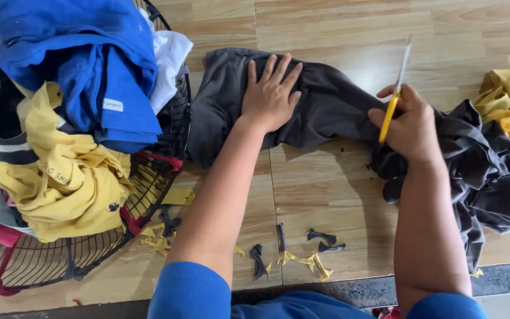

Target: Cutting clothing items into smaller pieces using scissors.

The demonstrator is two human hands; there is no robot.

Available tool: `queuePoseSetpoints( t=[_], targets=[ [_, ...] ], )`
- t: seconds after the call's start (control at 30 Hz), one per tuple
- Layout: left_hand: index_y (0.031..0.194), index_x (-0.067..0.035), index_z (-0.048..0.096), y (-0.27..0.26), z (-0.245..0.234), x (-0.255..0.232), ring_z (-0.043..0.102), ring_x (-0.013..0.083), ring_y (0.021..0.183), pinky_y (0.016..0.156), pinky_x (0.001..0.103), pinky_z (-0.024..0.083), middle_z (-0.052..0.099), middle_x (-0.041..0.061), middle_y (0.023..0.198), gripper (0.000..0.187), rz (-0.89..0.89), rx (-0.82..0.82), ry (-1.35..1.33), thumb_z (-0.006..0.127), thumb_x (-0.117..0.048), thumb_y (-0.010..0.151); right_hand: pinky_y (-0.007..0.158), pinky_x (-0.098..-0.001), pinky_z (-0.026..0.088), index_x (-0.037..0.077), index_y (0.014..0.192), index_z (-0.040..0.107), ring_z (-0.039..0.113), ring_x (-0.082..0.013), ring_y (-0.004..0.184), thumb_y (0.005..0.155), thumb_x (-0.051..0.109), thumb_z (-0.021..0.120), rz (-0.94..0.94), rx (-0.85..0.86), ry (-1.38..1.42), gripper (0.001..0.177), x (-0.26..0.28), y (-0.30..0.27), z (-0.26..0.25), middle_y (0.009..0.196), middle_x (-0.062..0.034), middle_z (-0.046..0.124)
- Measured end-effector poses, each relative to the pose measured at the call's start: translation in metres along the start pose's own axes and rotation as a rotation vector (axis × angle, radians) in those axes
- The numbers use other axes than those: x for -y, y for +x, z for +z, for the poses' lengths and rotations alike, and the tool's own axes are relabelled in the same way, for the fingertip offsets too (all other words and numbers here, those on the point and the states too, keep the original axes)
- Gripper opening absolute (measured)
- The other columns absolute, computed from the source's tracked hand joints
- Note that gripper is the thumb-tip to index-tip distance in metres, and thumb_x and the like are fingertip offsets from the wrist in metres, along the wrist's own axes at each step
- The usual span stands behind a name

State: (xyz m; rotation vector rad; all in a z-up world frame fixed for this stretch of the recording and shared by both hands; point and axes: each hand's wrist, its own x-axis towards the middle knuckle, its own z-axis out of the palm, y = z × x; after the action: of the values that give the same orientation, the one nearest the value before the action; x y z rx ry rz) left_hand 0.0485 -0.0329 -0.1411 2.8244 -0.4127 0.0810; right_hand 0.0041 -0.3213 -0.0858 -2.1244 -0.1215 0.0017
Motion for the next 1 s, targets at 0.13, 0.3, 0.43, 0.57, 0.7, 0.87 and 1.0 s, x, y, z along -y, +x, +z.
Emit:
queuePoseSetpoints(
  t=[0.13,0.3,0.43,0.57,0.7,0.87,1.0],
  targets=[
    [0.162,-0.026,0.027,-0.008,-0.006,0.005,0.017,0.0328,0.155,0.119,0.07,0.008,0.02,0.007,0.17,0.07,-0.002,0.028,0.099,0.04,-0.062,0.104,0.056,-0.0194,0.038,0.007,0.124,0.063,0.051,-0.0064,0.065,0.094,-0.008,0.072,-0.015,-0.109,0.107,0.035,-0.025,0.024,-0.022,0.084,-0.0018,0.061],
    [0.163,-0.023,0.028,-0.013,-0.007,0.003,0.005,0.041,0.155,0.113,0.078,0.002,0.008,0.017,0.17,0.082,-0.077,0.047,0.12,0.033,-0.073,0.098,0.074,-0.0402,0.056,-0.007,0.128,0.055,0.065,-0.0295,0.086,0.084,-0.01,0.097,-0.663,-0.47,-0.679,0.061,-0.009,0.028,-0.015,0.105,-0.0183,0.065],
    [0.137,-0.003,0.06,-0.011,0.006,-0.002,0.032,0.0429,0.145,0.115,0.075,0.018,0.039,0.025,0.152,0.045,0.033,-0.396,0.024,0.065,-0.022,0.097,0.072,-0.0354,0.06,-0.013,0.121,0.058,0.07,-0.0274,0.083,0.088,-0.01,0.087,-0.556,-0.032,-0.18,0.044,0.044,-0.026,0.025,0.098,-0.021,0.067],
    [0.136,-0.007,0.057,-0.011,0.011,0.004,0.043,0.0354,0.134,0.117,0.063,0.026,0.046,0.017,0.144,0.047,0.079,-0.247,-0.022,0.061,-0.031,0.096,0.085,-0.0367,0.046,0.002,0.117,0.063,0.066,-0.0244,0.086,0.067,-0.002,0.084,-0.573,0.138,-0.38,0.054,0.033,-0.036,0.052,0.102,-0.0085,0.07],
    [0.162,-0.019,0.027,-0.008,0.0,0.008,0.011,0.0334,0.156,0.121,0.066,0.004,0.017,0.01,0.17,0.072,-0.001,0.091,0.074,0.038,-0.059,0.103,0.095,-0.0378,0.044,0.005,0.106,0.065,0.065,-0.0225,0.067,0.075,-0.006,0.08,-0.658,-0.023,-0.562,0.036,-0.006,-0.01,0.048,0.081,-0.005,0.07],
    [0.163,-0.022,0.024,-0.007,0.001,0.01,0.008,0.0337,0.156,0.12,0.067,0.002,0.016,0.01,0.171,0.076,-0.023,0.097,0.076,0.035,-0.065,0.101,0.056,-0.031,0.047,-0.007,0.115,0.068,0.06,-0.0211,0.066,0.076,-0.012,0.077,-0.538,0.104,-0.36,0.04,0.045,-0.006,0.007,0.087,-0.0148,0.069],
    [0.164,-0.022,0.018,-0.008,-0.012,0.004,0.002,0.0355,0.156,0.119,0.068,-0.002,0.01,0.012,0.172,0.08,-0.034,0.197,0.052,0.034,-0.066,0.1,0.05,-0.032,0.049,-0.004,0.124,0.069,0.065,-0.0223,0.062,0.074,-0.009,0.076,-0.415,0.246,-0.403,0.051,0.061,-0.004,-0.001,0.09,-0.0153,0.075]
  ],
)
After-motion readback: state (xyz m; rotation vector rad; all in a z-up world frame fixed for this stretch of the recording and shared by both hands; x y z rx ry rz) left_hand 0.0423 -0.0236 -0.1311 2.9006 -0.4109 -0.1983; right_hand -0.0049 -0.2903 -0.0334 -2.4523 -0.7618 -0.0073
